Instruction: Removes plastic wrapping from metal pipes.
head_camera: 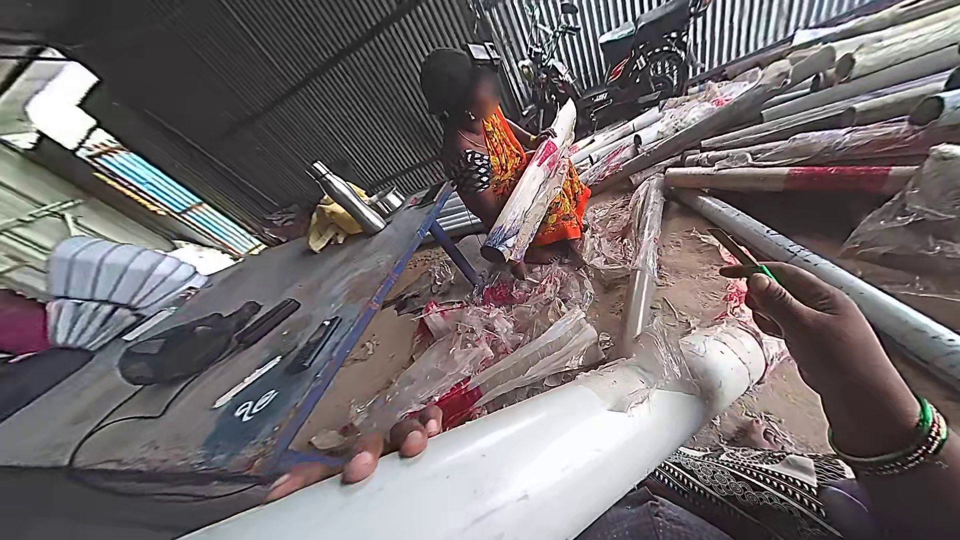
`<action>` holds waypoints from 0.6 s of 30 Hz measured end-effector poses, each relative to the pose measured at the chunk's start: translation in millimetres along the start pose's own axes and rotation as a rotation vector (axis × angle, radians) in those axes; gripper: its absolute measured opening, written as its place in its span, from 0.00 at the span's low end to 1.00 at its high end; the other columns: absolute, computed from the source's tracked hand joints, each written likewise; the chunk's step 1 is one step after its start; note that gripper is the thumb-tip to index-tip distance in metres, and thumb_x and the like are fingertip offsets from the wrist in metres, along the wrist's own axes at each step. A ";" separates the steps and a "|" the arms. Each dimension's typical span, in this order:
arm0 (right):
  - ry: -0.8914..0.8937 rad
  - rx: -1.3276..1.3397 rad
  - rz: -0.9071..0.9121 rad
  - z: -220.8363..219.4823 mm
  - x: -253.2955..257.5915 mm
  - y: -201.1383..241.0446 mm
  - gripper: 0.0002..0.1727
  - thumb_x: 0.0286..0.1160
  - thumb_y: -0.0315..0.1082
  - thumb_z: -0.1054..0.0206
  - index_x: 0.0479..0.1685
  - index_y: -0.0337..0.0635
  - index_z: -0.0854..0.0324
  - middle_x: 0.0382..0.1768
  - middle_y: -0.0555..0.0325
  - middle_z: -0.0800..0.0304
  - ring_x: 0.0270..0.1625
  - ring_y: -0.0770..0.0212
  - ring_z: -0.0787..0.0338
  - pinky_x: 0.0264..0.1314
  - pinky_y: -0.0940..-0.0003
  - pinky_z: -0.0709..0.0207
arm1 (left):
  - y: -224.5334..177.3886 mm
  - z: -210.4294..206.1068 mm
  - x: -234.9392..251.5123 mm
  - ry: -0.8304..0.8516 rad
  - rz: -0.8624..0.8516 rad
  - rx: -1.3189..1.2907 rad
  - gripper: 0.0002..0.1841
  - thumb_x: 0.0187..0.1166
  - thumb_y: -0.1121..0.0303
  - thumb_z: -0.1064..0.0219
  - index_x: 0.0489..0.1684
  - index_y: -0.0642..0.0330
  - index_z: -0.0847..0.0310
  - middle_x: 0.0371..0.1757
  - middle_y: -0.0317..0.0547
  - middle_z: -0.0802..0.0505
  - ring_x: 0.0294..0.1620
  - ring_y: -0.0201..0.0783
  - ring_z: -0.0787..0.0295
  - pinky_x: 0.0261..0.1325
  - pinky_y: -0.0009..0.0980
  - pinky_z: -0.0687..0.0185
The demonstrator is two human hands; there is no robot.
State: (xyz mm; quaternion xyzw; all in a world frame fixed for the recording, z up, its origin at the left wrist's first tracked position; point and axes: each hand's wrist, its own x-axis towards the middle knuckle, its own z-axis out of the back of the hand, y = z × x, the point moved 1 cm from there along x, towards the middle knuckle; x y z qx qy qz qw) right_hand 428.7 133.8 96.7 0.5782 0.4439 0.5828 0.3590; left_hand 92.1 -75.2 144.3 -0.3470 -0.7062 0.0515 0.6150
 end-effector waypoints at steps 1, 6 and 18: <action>0.015 0.003 0.015 -0.2 -1.1 -1.1 0.11 0.84 0.42 0.39 0.51 0.51 0.15 0.21 0.83 0.27 0.19 0.87 0.33 0.23 0.92 0.39 | 1.2 2.9 -0.8 0.018 -0.010 -0.010 0.27 0.89 0.52 0.57 0.68 0.52 0.14 0.64 0.48 0.08 0.70 0.52 0.15 0.74 0.48 0.24; 0.085 -0.008 0.072 -1.3 -3.2 -7.7 0.13 0.83 0.50 0.38 0.50 0.55 0.14 0.21 0.85 0.27 0.20 0.88 0.32 0.23 0.91 0.39 | 4.4 -12.6 9.0 -0.080 0.015 -0.076 0.28 0.91 0.51 0.59 0.66 0.51 0.12 0.63 0.45 0.07 0.70 0.49 0.14 0.74 0.46 0.22; 0.101 0.010 0.098 4.8 -0.7 -10.1 0.14 0.85 0.47 0.42 0.52 0.52 0.14 0.20 0.87 0.30 0.19 0.88 0.35 0.22 0.92 0.41 | 5.2 7.6 12.8 -0.124 0.054 -0.120 0.28 0.88 0.50 0.52 0.51 0.63 0.09 0.47 0.46 0.04 0.58 0.45 0.08 0.72 0.43 0.20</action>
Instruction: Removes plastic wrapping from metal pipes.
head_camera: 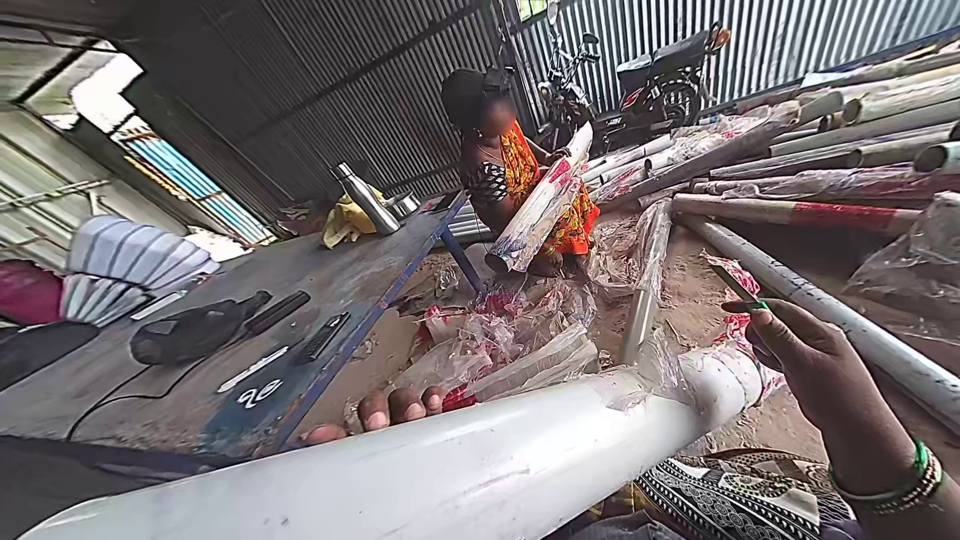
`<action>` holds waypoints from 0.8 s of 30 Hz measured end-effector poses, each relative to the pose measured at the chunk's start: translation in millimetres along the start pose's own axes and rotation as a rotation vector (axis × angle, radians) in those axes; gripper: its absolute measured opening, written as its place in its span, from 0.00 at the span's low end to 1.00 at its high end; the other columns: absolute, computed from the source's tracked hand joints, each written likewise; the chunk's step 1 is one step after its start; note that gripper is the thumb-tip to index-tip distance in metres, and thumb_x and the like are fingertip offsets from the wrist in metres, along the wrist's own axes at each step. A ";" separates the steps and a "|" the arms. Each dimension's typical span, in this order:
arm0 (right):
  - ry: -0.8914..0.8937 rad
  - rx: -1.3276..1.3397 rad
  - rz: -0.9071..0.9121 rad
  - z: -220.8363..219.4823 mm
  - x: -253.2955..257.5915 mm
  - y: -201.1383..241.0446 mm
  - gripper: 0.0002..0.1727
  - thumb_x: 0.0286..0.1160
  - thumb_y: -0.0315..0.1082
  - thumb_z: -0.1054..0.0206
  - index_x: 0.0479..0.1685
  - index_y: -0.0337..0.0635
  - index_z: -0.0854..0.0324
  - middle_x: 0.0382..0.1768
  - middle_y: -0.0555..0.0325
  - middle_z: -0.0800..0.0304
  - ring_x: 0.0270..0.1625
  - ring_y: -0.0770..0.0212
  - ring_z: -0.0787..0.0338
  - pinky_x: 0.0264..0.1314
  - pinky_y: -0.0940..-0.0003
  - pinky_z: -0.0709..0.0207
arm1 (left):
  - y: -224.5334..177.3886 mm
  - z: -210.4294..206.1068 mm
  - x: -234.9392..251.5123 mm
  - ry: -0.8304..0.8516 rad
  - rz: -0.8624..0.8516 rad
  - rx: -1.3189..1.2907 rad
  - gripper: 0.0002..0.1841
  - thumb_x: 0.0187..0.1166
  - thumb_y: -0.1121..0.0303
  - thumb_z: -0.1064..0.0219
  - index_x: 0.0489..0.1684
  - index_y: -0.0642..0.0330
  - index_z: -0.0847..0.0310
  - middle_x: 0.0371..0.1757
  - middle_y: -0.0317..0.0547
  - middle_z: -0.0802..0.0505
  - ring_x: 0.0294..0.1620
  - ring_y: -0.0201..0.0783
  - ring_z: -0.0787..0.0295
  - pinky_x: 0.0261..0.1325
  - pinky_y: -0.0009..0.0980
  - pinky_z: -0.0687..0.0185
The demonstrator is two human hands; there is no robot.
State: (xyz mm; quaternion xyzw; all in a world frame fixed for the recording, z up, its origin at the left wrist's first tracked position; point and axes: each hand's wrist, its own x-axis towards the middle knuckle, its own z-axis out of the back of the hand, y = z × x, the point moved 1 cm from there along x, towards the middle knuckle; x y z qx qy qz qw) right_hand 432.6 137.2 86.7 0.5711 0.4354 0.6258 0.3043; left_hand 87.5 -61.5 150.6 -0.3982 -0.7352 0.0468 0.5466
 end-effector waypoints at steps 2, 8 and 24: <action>0.005 -0.005 0.000 0.1 -0.1 -0.8 0.15 0.84 0.49 0.41 0.52 0.53 0.14 0.20 0.87 0.30 0.19 0.88 0.35 0.22 0.91 0.41 | -0.1 2.1 -2.3 -0.006 -0.008 -0.023 0.27 0.88 0.51 0.51 0.51 0.62 0.08 0.47 0.46 0.04 0.58 0.46 0.08 0.72 0.44 0.21; -0.010 -0.008 -0.006 -0.3 -1.9 2.0 0.14 0.85 0.47 0.41 0.52 0.51 0.15 0.21 0.87 0.28 0.19 0.88 0.33 0.23 0.92 0.40 | -0.1 -5.3 4.3 -0.052 -0.040 0.020 0.24 0.86 0.53 0.48 0.50 0.59 0.07 0.48 0.43 0.03 0.57 0.43 0.07 0.68 0.40 0.17; -0.057 -0.037 -0.120 0.9 -3.4 -13.3 0.14 0.88 0.40 0.51 0.52 0.45 0.22 0.19 0.82 0.32 0.18 0.85 0.34 0.23 0.89 0.39 | 54.0 44.6 41.6 -0.949 -0.550 0.231 0.44 0.82 0.29 0.78 0.80 0.54 0.38 0.66 0.51 0.15 0.68 0.49 0.17 0.66 0.58 0.20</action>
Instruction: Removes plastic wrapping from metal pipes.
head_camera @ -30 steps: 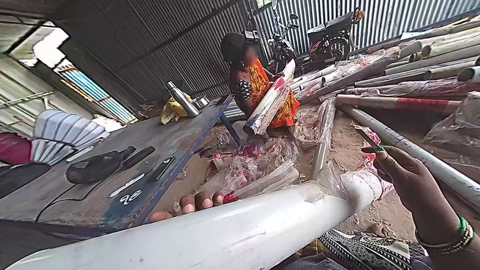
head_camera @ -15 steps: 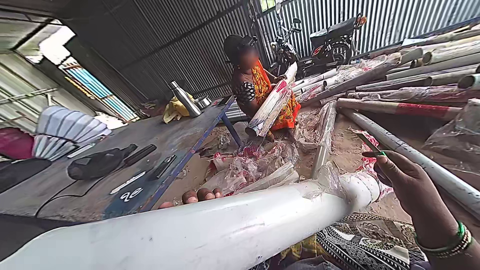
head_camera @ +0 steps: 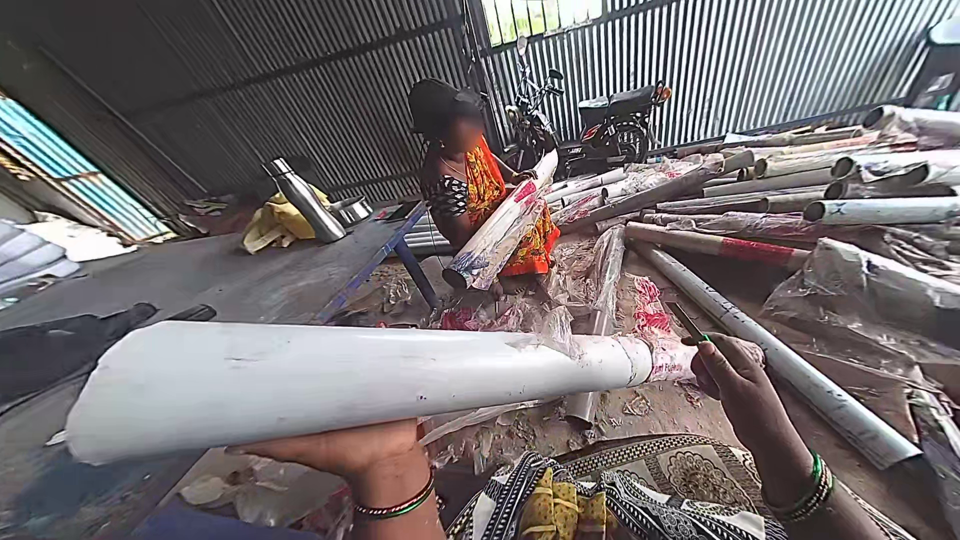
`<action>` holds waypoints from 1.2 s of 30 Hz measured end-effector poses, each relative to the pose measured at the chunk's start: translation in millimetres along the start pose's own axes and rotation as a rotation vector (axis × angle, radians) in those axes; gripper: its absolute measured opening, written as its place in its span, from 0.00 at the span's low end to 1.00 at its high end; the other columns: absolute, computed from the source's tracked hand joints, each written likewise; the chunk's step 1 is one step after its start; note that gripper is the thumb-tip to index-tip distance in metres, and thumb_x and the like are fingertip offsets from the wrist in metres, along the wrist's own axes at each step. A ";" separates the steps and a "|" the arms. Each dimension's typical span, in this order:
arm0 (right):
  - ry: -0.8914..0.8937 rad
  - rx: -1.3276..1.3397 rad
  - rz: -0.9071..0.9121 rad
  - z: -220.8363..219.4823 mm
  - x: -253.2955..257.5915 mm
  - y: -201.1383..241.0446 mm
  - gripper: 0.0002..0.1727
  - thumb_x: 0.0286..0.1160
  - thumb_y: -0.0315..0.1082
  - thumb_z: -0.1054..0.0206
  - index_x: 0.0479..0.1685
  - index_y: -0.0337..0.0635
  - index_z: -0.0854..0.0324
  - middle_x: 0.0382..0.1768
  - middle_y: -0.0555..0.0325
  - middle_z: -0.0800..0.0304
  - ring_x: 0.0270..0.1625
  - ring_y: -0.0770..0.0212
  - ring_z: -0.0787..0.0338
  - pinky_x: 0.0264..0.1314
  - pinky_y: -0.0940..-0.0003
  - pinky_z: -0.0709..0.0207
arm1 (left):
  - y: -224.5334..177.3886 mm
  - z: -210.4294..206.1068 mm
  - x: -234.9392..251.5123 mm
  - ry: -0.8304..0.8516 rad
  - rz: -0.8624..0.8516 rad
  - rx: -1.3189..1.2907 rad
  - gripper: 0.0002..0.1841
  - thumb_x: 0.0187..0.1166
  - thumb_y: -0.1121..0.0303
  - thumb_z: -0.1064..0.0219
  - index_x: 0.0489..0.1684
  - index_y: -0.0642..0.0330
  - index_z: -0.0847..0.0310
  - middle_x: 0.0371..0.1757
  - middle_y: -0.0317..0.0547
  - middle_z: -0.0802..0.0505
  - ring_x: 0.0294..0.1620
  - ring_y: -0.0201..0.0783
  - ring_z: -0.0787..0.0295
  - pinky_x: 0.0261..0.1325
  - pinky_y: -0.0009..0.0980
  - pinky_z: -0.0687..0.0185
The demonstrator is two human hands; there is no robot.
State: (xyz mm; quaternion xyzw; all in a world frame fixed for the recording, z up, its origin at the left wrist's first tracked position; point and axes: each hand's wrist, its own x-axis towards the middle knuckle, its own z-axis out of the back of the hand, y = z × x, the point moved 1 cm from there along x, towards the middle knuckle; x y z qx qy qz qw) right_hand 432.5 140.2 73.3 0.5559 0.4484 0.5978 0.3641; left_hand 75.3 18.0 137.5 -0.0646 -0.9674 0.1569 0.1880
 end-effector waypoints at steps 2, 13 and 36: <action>0.000 -0.008 -0.039 -3.2 -1.0 -12.3 0.14 0.89 0.38 0.53 0.51 0.44 0.23 0.18 0.82 0.32 0.18 0.85 0.34 0.24 0.89 0.38 | 5.3 30.3 7.3 -0.004 -0.045 0.017 0.45 0.83 0.30 0.78 0.76 0.57 0.36 0.60 0.51 0.12 0.63 0.48 0.13 0.62 0.55 0.17; 0.146 0.008 -0.317 -59.3 -28.8 -61.7 0.17 0.91 0.33 0.57 0.49 0.41 0.20 0.18 0.79 0.25 0.18 0.83 0.27 0.26 0.88 0.30 | 26.2 103.0 31.5 0.151 0.093 -0.086 0.45 0.80 0.27 0.76 0.75 0.54 0.34 0.74 0.48 0.16 0.74 0.49 0.19 0.72 0.51 0.21; 0.246 -0.029 -0.381 -128.5 -28.7 -106.4 0.16 0.93 0.35 0.59 0.47 0.40 0.25 0.15 0.80 0.37 0.16 0.84 0.37 0.22 0.88 0.41 | 32.3 133.8 44.0 -0.159 -0.053 0.057 0.42 0.85 0.34 0.75 0.71 0.63 0.33 0.59 0.54 0.12 0.64 0.49 0.14 0.65 0.54 0.18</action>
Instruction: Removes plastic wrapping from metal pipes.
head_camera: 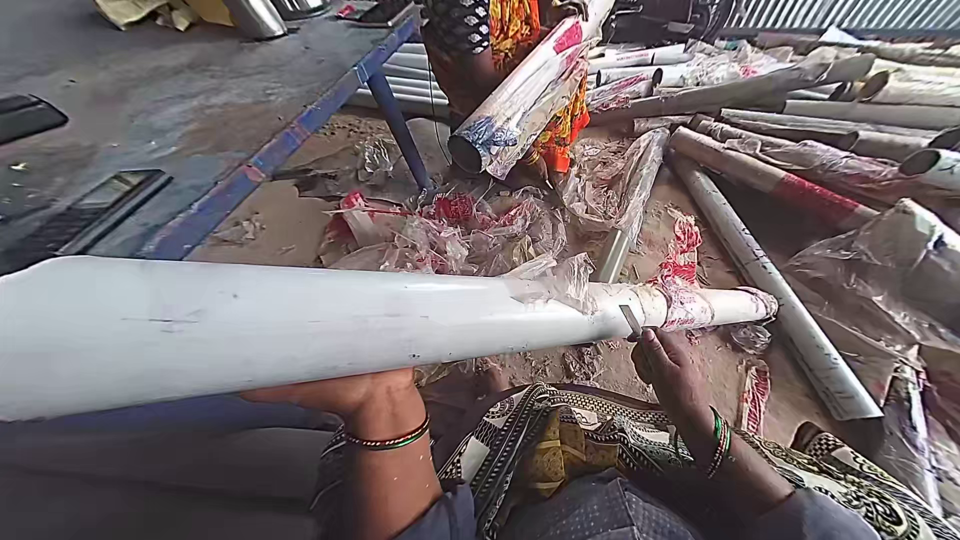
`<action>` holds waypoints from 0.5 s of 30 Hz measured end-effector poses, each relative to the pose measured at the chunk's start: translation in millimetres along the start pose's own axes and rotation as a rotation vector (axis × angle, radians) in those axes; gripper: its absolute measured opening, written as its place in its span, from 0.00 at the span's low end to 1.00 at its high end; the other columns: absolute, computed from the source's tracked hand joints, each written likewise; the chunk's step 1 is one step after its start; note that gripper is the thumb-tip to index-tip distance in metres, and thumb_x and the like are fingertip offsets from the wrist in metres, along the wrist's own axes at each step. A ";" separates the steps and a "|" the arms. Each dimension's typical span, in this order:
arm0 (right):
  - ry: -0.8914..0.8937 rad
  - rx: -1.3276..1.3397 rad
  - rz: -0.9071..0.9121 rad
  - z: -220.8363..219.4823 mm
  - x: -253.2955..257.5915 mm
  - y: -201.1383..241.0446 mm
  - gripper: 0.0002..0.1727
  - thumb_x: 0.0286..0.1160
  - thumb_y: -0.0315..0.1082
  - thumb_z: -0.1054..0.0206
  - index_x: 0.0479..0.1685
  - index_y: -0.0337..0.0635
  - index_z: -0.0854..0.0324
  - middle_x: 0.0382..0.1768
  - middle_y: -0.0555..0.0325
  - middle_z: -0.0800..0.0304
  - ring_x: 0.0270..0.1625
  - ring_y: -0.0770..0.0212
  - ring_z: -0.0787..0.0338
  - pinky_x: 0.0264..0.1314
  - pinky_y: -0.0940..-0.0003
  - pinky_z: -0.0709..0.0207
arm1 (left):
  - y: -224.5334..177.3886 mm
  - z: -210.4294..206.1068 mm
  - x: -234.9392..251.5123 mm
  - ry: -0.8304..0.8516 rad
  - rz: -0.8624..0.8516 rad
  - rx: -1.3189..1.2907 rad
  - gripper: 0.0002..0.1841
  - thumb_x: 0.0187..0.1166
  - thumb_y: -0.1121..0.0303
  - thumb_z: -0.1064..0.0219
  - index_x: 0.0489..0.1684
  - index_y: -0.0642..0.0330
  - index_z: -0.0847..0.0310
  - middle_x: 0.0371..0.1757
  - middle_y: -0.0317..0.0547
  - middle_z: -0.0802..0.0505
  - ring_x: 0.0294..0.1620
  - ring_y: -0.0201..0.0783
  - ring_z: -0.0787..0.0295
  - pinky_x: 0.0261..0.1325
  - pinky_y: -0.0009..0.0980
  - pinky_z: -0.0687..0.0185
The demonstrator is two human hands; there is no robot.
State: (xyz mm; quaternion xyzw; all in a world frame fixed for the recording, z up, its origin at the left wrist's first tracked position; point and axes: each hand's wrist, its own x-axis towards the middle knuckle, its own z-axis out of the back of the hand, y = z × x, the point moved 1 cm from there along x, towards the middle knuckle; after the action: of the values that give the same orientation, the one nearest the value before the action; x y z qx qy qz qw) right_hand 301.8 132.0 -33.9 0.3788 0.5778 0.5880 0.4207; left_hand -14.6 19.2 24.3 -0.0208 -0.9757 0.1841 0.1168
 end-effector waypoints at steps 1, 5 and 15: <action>-0.004 0.003 -0.009 -2.9 0.5 -3.4 0.17 0.92 0.35 0.61 0.46 0.40 0.25 0.15 0.79 0.36 0.16 0.84 0.37 0.22 0.87 0.41 | -0.5 1.0 -1.0 0.016 -0.012 0.026 0.42 0.86 0.35 0.76 0.69 0.64 0.32 0.56 0.54 0.11 0.63 0.48 0.13 0.63 0.53 0.17; -0.041 -0.018 -0.039 -15.3 -3.0 -14.2 0.17 0.93 0.35 0.62 0.47 0.38 0.28 0.16 0.77 0.29 0.17 0.82 0.29 0.24 0.85 0.32 | -2.5 3.9 -2.6 -0.021 0.025 0.081 0.43 0.85 0.33 0.77 0.69 0.64 0.33 0.56 0.53 0.11 0.62 0.47 0.13 0.63 0.52 0.16; 0.051 -0.097 -0.047 -45.5 -19.4 -4.7 0.17 0.92 0.37 0.60 0.42 0.40 0.26 0.15 0.76 0.30 0.15 0.82 0.29 0.21 0.83 0.30 | -8.1 13.1 -5.6 0.094 0.067 0.054 0.42 0.84 0.32 0.69 0.67 0.67 0.33 0.57 0.56 0.11 0.63 0.50 0.13 0.63 0.52 0.16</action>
State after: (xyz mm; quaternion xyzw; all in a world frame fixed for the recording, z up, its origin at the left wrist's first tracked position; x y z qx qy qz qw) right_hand 266.6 97.4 -39.9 0.3293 0.5680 0.6146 0.4373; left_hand -12.2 6.6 14.1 -0.0591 -0.9626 0.2129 0.1568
